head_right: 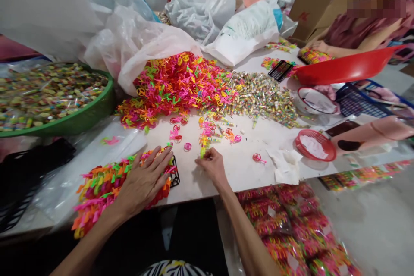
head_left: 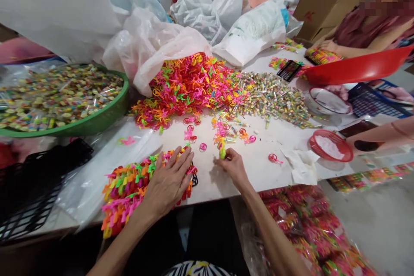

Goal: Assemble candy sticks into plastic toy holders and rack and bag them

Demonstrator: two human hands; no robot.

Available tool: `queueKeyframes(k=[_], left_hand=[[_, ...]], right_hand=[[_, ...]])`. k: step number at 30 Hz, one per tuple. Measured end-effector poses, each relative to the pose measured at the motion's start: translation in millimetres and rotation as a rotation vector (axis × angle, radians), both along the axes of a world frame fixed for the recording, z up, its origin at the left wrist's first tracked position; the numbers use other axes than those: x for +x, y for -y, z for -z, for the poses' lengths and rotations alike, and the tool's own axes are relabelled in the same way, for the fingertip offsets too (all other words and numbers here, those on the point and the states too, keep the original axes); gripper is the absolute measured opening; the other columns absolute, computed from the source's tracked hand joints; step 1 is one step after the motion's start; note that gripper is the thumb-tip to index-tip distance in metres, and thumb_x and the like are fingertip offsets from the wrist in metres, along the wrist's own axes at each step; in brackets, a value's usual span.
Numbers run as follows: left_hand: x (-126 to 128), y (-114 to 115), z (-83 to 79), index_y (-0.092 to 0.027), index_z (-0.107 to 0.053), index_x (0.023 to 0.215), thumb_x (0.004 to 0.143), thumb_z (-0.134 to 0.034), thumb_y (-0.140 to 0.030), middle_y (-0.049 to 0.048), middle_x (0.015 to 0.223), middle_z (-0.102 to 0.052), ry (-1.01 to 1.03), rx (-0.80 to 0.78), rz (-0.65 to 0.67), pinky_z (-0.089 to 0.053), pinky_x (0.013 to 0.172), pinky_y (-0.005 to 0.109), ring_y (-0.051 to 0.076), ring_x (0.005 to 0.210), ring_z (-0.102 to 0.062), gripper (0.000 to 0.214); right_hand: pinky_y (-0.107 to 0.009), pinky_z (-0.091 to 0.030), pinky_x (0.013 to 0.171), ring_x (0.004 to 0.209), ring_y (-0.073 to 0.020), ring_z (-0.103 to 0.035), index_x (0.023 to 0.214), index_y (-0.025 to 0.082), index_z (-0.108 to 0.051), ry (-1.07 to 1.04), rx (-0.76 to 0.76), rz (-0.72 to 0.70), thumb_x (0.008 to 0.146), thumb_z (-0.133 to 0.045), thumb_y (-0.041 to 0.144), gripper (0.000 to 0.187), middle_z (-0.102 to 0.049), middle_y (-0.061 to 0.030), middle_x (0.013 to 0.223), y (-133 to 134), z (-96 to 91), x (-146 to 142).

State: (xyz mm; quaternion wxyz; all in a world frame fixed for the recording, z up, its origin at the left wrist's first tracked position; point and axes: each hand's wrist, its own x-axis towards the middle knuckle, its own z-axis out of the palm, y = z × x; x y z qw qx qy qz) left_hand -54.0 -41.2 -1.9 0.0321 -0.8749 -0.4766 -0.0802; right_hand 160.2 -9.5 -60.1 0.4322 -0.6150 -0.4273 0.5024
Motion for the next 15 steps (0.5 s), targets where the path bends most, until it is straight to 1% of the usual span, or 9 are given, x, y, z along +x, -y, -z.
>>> queueKeyframes(k=[2, 4, 7, 9, 11, 13, 15], left_hand=[[0.6, 0.1, -1.3, -0.02, -0.031, 0.136, 0.086, -0.035, -0.031, 0.0039, 0.141, -0.033, -0.008, -0.014, -0.003, -0.012, 0.106, 0.054, 0.027, 0.13, -0.028, 0.051], [1.0, 0.0, -2.3, -0.019, -0.031, 0.136, 0.087, -0.035, -0.031, 0.0041, 0.142, -0.032, -0.016, -0.025, -0.001, -0.013, 0.106, 0.054, 0.028, 0.13, -0.028, 0.051], [1.1, -0.4, -3.3, -0.02, -0.032, 0.136, 0.087, -0.035, -0.031, 0.0043, 0.141, -0.033, -0.015, -0.035, 0.002, -0.013, 0.106, 0.054, 0.028, 0.13, -0.027, 0.05], [1.2, -0.7, -3.6, -0.02, -0.033, 0.135, 0.086, -0.035, -0.03, 0.0043, 0.141, -0.033, -0.011, -0.04, 0.003, -0.013, 0.106, 0.054, 0.027, 0.13, -0.027, 0.05], [1.3, -0.8, -3.9, -0.02, -0.034, 0.134, 0.086, -0.035, -0.03, 0.0044, 0.141, -0.033, -0.007, -0.044, -0.002, -0.012, 0.106, 0.054, 0.027, 0.13, -0.027, 0.049], [1.4, -0.9, -4.0, -0.02, -0.034, 0.135, 0.087, -0.035, -0.03, 0.0041, 0.141, -0.033, -0.004, -0.051, -0.011, -0.012, 0.106, 0.054, 0.027, 0.13, -0.028, 0.049], [1.0, -1.0, -3.7, -0.021, -0.033, 0.135, 0.088, -0.034, -0.032, 0.0035, 0.141, -0.033, 0.0, -0.06, -0.021, -0.012, 0.106, 0.053, 0.027, 0.13, -0.027, 0.049]], right_hand=[[-0.019, -0.033, 0.039, 0.041, -0.0075, -0.041, 0.07, 0.017, -0.053, -0.174, -0.046, -0.08, 0.055, -0.071, 0.029, 0.025, -0.05, 0.0067, 0.051, 19.1, 0.8, -17.1], [-0.021, -0.038, 0.043, 0.043, -0.0094, -0.046, 0.069, 0.016, -0.056, -0.279, -0.088, -0.154, 0.058, -0.07, 0.032, 0.024, -0.053, 0.0044, 0.051, 32.9, 1.9, -33.3], [-0.025, -0.045, 0.053, 0.052, -0.0131, -0.054, 0.069, 0.015, -0.059, -0.315, -0.07, -0.217, 0.063, -0.068, 0.032, 0.02, -0.057, 0.0014, 0.055, 41.7, 4.0, -50.2], [-0.025, -0.044, 0.055, 0.056, -0.0132, -0.053, 0.067, 0.015, -0.06, -0.216, 0.008, -0.233, 0.066, -0.064, 0.03, 0.015, -0.058, 0.0002, 0.06, 41.4, 5.2, -54.6], [-0.024, -0.042, 0.056, 0.058, -0.0127, -0.052, 0.061, 0.016, -0.059, -0.013, 0.121, -0.283, 0.068, -0.06, 0.025, 0.012, -0.058, -0.0006, 0.064, 39.2, 5.6, -54.2], [-0.023, -0.04, 0.058, 0.063, -0.013, -0.052, 0.057, 0.017, -0.057, 0.228, 0.231, -0.374, 0.069, -0.057, 0.018, 0.012, -0.057, -0.0013, 0.067, 37.9, 4.9, -51.7], [-0.022, -0.039, 0.06, 0.066, -0.0134, -0.053, 0.059, 0.017, -0.057, 0.446, 0.288, -0.477, 0.071, -0.052, 0.014, 0.013, -0.057, -0.002, 0.07, 39.0, 3.3, -51.0]])
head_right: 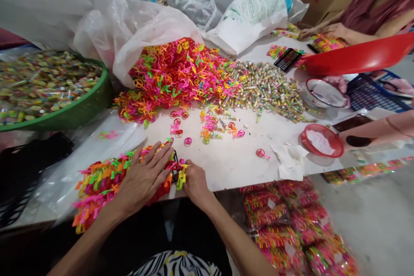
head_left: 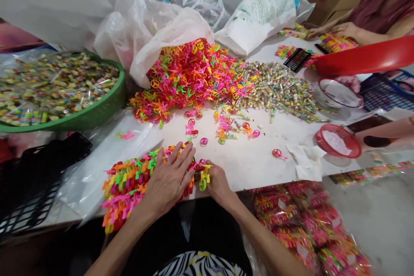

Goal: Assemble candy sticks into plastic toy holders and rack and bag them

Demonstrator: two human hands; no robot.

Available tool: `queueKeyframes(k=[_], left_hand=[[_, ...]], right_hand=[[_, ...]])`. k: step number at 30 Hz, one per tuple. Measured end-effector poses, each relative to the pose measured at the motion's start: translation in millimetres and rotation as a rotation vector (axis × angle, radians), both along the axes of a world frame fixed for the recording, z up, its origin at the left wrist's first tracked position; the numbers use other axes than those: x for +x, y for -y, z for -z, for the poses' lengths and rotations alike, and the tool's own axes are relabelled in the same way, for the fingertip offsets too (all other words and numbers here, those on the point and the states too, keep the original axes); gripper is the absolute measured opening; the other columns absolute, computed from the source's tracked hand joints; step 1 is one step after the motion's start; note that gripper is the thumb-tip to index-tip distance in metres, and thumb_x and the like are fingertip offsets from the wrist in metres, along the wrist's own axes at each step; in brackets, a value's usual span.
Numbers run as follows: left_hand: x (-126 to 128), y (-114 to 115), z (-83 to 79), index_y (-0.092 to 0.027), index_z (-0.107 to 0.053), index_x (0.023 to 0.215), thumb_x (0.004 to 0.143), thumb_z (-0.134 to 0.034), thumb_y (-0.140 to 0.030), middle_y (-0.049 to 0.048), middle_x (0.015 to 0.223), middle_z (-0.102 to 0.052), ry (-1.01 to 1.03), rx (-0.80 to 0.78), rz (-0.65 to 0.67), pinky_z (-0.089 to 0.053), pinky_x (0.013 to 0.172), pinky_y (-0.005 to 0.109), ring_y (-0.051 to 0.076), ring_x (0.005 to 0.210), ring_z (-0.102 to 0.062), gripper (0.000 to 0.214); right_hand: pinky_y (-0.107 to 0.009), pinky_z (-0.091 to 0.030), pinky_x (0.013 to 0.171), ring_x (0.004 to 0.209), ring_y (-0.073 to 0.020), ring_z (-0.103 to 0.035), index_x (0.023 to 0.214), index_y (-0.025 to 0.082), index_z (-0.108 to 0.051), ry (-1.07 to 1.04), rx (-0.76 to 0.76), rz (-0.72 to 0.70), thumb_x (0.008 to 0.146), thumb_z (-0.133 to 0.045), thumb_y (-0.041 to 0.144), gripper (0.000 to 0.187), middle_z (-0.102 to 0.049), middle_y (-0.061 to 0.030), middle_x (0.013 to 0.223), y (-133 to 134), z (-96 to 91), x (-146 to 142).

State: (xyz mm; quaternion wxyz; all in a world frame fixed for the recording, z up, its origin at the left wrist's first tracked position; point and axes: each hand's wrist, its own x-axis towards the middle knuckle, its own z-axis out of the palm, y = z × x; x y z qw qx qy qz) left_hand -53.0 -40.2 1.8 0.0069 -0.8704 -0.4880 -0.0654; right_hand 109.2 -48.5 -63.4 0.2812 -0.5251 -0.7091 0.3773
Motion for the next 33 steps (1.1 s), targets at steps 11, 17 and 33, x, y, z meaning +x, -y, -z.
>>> queueKeyframes(k=[11, 17, 33], left_hand=[[-2.3, 0.5, -4.0, -0.029, -0.041, 0.13, 0.083, -0.04, -0.048, 0.0048, 0.14, -0.037, 0.023, 0.04, -0.019, -0.014, 0.104, 0.054, 0.029, 0.13, -0.027, 0.051], [-64.8, 1.7, -25.7, -0.027, -0.032, 0.135, 0.087, -0.03, -0.045, 0.0075, 0.141, -0.034, 0.04, 0.144, -0.236, -0.015, 0.101, 0.056, 0.027, 0.131, -0.027, 0.051], [-79.8, 59.3, -5.6, -0.031, -0.028, 0.134, 0.089, -0.024, -0.044, 0.0032, 0.133, -0.046, 0.286, -0.154, -0.525, -0.041, 0.086, 0.033, 0.02, 0.112, -0.049, 0.048]], right_hand=[[-0.024, -0.037, 0.061, 0.069, -0.0153, -0.054, 0.076, 0.017, -0.06, 0.332, 0.001, -0.016, 0.076, -0.049, 0.014, 0.011, -0.057, -0.004, 0.078, -4.3, -10.3, -20.1], [-0.026, -0.043, 0.059, 0.059, -0.0126, -0.051, 0.107, 0.02, -0.058, -0.153, -0.076, 0.179, 0.072, -0.056, 0.021, 0.036, -0.055, -0.002, 0.083, 40.9, -9.9, 2.4], [-0.034, -0.053, 0.059, 0.069, -0.024, -0.065, 0.128, 0.012, -0.041, -0.323, -0.176, 0.459, 0.055, -0.068, 0.055, 0.089, -0.061, -0.0102, 0.095, -10.4, -49.7, 41.7]])
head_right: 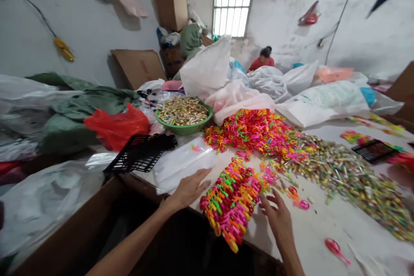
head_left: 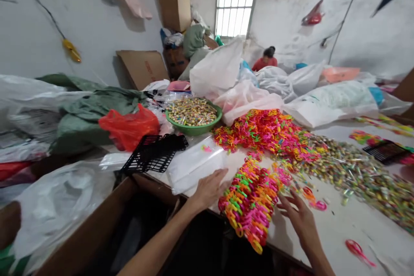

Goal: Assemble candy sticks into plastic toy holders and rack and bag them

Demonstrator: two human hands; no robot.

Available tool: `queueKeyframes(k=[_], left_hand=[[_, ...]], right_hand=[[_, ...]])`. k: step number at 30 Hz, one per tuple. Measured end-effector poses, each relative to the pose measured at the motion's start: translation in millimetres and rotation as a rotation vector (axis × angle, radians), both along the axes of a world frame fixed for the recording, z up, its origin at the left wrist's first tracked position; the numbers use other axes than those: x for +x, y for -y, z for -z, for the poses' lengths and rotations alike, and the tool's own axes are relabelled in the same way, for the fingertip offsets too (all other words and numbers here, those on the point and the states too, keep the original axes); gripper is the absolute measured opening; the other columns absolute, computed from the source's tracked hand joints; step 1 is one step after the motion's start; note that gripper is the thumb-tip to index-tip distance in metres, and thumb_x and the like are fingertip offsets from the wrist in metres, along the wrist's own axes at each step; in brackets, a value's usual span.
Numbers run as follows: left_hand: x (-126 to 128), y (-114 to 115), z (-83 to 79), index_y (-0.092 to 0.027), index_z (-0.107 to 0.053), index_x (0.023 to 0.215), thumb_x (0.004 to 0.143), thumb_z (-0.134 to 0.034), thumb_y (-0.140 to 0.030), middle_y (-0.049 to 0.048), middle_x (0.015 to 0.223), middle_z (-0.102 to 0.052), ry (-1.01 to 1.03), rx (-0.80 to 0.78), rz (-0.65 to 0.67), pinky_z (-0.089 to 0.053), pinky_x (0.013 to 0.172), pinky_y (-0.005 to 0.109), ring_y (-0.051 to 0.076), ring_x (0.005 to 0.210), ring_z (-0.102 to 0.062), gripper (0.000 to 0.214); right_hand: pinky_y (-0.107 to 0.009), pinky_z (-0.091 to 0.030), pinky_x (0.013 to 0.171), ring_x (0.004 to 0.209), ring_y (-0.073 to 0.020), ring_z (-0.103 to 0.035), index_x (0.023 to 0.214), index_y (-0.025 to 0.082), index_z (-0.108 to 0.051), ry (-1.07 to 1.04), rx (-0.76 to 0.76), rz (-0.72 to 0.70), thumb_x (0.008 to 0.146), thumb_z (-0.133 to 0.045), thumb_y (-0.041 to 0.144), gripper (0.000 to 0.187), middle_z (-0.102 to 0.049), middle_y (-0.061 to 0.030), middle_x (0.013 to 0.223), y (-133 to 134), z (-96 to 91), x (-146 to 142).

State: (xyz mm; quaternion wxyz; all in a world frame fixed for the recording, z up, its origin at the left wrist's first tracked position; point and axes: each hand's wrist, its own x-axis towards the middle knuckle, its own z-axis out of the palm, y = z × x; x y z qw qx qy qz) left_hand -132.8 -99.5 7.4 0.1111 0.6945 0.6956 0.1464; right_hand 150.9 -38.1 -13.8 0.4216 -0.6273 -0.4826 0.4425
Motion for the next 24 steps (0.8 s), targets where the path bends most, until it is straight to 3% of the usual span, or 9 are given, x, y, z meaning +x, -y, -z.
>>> queueKeyframes(k=[3, 5, 9, 12, 15, 19, 24], left_hand=[[-42.1, -20.3, 15.5, -0.017, -0.04, 0.127, 0.087, -0.034, -0.031, 0.0145, 0.129, -0.046, -0.067, 0.014, -0.187, -0.035, 0.091, 0.044, 0.029, 0.116, -0.044, 0.043], [-66.5, -32.6, 25.5, -0.014, -0.05, 0.116, 0.084, -0.039, -0.023, 0.0163, 0.121, -0.051, -0.083, 0.035, -0.214, -0.033, 0.091, 0.046, 0.03, 0.114, -0.043, 0.035], [-91.3, -47.4, 35.5, -0.018, -0.06, 0.083, 0.084, -0.037, -0.018, 0.0099, 0.098, -0.06, -0.067, 0.097, -0.195, -0.037, 0.085, 0.035, 0.022, 0.098, -0.051, 0.023], [-100.4, -56.4, 29.7, -0.017, -0.058, 0.072, 0.085, -0.037, -0.023, 0.0079, 0.087, -0.06, -0.022, 0.164, -0.248, -0.039, 0.073, 0.03, 0.02, 0.087, -0.054, 0.026], [-111.3, -66.5, 8.9, -0.016, -0.058, 0.072, 0.087, -0.036, -0.027, 0.0078, 0.083, -0.058, 0.038, 0.273, -0.352, -0.037, 0.067, 0.028, 0.018, 0.08, -0.054, 0.029], [-122.0, -76.8, -40.4, -0.015, -0.058, 0.075, 0.087, -0.035, -0.033, 0.0076, 0.085, -0.058, 0.135, 0.453, -0.412, -0.036, 0.067, 0.027, 0.017, 0.079, -0.054, 0.031], [-101.9, -67.7, -102.2, -0.016, -0.061, 0.069, 0.085, -0.041, -0.039, 0.0026, 0.071, -0.06, 0.286, 0.542, -0.181, -0.04, 0.064, 0.024, 0.013, 0.069, -0.054, 0.034]], right_hand=[[-0.035, -0.054, 0.058, 0.069, -0.0277, -0.066, 0.112, 0.012, -0.054, 0.105, 0.003, 0.081, 0.047, -0.07, 0.057, 0.081, -0.064, -0.0118, 0.092, 17.3, 0.0, 23.6], [-0.035, -0.054, 0.058, 0.069, -0.0294, -0.066, 0.1, 0.011, -0.058, 0.106, -0.041, 0.082, 0.043, -0.071, 0.058, 0.075, -0.066, -0.0132, 0.087, 30.4, 0.5, 32.2], [-0.036, -0.055, 0.06, 0.068, -0.0302, -0.067, 0.09, 0.012, -0.061, 0.118, -0.086, 0.086, 0.04, -0.069, 0.061, 0.07, -0.068, -0.0122, 0.079, 45.7, -10.7, 28.9], [-0.035, -0.054, 0.065, 0.069, -0.0294, -0.067, 0.092, 0.015, -0.062, 0.19, -0.041, 0.069, 0.047, -0.066, 0.062, 0.065, -0.069, -0.0085, 0.068, 48.5, -30.7, 13.2], [-0.034, -0.053, 0.066, 0.067, -0.0278, -0.067, 0.091, 0.017, -0.064, 0.209, 0.032, 0.044, 0.051, -0.066, 0.06, 0.059, -0.068, -0.0061, 0.06, 47.7, -51.3, -9.0], [-0.031, -0.053, 0.063, 0.062, -0.0241, -0.066, 0.09, 0.016, -0.066, 0.082, 0.09, -0.065, 0.054, -0.069, 0.056, 0.054, -0.067, -0.0049, 0.059, 43.6, -69.3, -50.8], [-0.031, -0.052, 0.065, 0.075, -0.0224, -0.064, 0.092, 0.016, -0.066, -0.186, 0.099, -0.309, 0.067, -0.063, 0.054, 0.045, -0.068, -0.0081, 0.082, 25.5, -76.8, -122.1]])
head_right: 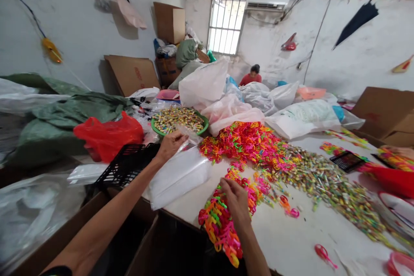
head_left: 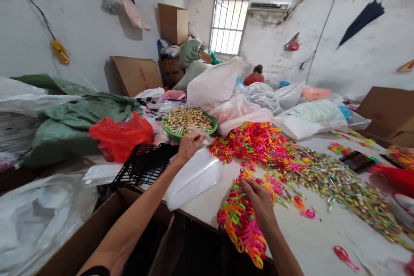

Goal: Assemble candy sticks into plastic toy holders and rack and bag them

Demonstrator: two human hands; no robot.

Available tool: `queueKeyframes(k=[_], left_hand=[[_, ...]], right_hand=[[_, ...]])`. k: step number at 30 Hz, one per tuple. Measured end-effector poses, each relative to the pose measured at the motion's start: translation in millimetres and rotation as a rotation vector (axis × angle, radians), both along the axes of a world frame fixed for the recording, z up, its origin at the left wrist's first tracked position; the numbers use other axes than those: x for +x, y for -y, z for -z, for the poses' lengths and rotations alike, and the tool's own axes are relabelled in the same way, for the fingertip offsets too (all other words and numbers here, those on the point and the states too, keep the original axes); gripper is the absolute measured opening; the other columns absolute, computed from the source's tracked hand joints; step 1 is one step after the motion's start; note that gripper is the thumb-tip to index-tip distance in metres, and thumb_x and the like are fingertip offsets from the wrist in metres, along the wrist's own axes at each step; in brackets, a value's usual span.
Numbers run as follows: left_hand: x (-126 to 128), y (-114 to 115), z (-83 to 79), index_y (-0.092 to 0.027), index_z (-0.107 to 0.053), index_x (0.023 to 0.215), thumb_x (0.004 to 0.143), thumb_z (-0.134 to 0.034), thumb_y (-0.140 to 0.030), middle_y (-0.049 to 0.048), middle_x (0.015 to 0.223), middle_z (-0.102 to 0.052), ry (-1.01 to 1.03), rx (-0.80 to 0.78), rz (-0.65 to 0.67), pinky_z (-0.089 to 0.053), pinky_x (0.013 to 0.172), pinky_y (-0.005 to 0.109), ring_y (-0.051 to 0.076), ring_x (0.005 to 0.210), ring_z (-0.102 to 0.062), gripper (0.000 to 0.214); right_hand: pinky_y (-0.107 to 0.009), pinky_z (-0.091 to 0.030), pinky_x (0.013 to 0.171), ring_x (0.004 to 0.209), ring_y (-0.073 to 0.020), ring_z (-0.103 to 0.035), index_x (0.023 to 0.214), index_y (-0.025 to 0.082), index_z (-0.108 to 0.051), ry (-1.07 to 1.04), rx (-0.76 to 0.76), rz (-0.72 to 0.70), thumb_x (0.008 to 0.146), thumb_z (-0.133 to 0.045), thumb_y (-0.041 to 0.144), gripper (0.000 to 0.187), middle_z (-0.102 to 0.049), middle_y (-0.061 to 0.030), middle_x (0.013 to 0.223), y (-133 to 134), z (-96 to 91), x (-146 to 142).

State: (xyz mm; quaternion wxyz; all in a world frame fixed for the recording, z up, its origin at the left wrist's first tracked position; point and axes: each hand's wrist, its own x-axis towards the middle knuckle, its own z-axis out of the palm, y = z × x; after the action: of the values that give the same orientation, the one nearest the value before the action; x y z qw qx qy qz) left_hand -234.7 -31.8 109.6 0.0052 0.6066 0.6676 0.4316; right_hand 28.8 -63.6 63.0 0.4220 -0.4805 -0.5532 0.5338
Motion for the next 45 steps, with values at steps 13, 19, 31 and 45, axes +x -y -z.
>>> queueKeyframes(k=[13, 19, 31, 45], left_hand=[[63.0, 70.5, 33.7, -0.019, -0.066, 0.08, 0.082, -0.051, -0.033, 0.0092, 0.129, -0.05, 0.478, 0.109, 0.346, -0.046, 0.09, 0.036, 0.019, 0.103, -0.057, 0.02], [95.5, 80.3, 56.7, -0.02, -0.062, 0.086, 0.083, -0.05, -0.029, 0.0075, 0.141, -0.035, 0.484, 0.202, 0.438, -0.044, 0.094, 0.041, 0.023, 0.117, -0.048, 0.015], [86.2, 101.5, 17.1, -0.023, -0.066, 0.09, 0.079, -0.054, -0.011, 0.003, 0.138, -0.041, 0.551, 0.631, 0.31, -0.043, 0.096, 0.036, 0.025, 0.12, -0.045, 0.02], [75.3, 119.7, 16.7, -0.023, -0.067, 0.081, 0.078, -0.057, -0.02, 0.0037, 0.137, -0.042, 0.745, 0.54, 0.31, -0.045, 0.092, 0.041, 0.026, 0.11, -0.054, 0.011]], right_hand=[[-0.027, -0.046, 0.064, 0.08, -0.0183, -0.058, 0.084, 0.018, -0.06, -0.151, 0.063, 0.078, 0.075, -0.05, 0.058, 0.042, -0.061, -0.0066, 0.09, -35.7, -6.4, -43.4], [-0.03, -0.048, 0.064, 0.092, -0.021, -0.057, 0.107, 0.024, -0.055, -0.161, -0.158, -0.063, 0.073, -0.054, 0.055, 0.046, -0.058, -0.0089, 0.107, -47.4, 1.9, -32.9], [-0.023, -0.041, 0.051, 0.056, -0.012, -0.057, 0.082, 0.01, -0.065, -0.33, -0.357, -0.555, 0.075, -0.052, 0.058, 0.05, -0.063, -0.0063, 0.071, -41.7, -2.5, -33.1], [-0.024, -0.042, 0.055, 0.058, -0.0108, -0.057, 0.085, 0.013, -0.065, -0.754, -0.4, -0.653, 0.073, -0.062, 0.044, 0.033, -0.066, -0.0046, 0.074, -29.9, 1.2, -74.5]])
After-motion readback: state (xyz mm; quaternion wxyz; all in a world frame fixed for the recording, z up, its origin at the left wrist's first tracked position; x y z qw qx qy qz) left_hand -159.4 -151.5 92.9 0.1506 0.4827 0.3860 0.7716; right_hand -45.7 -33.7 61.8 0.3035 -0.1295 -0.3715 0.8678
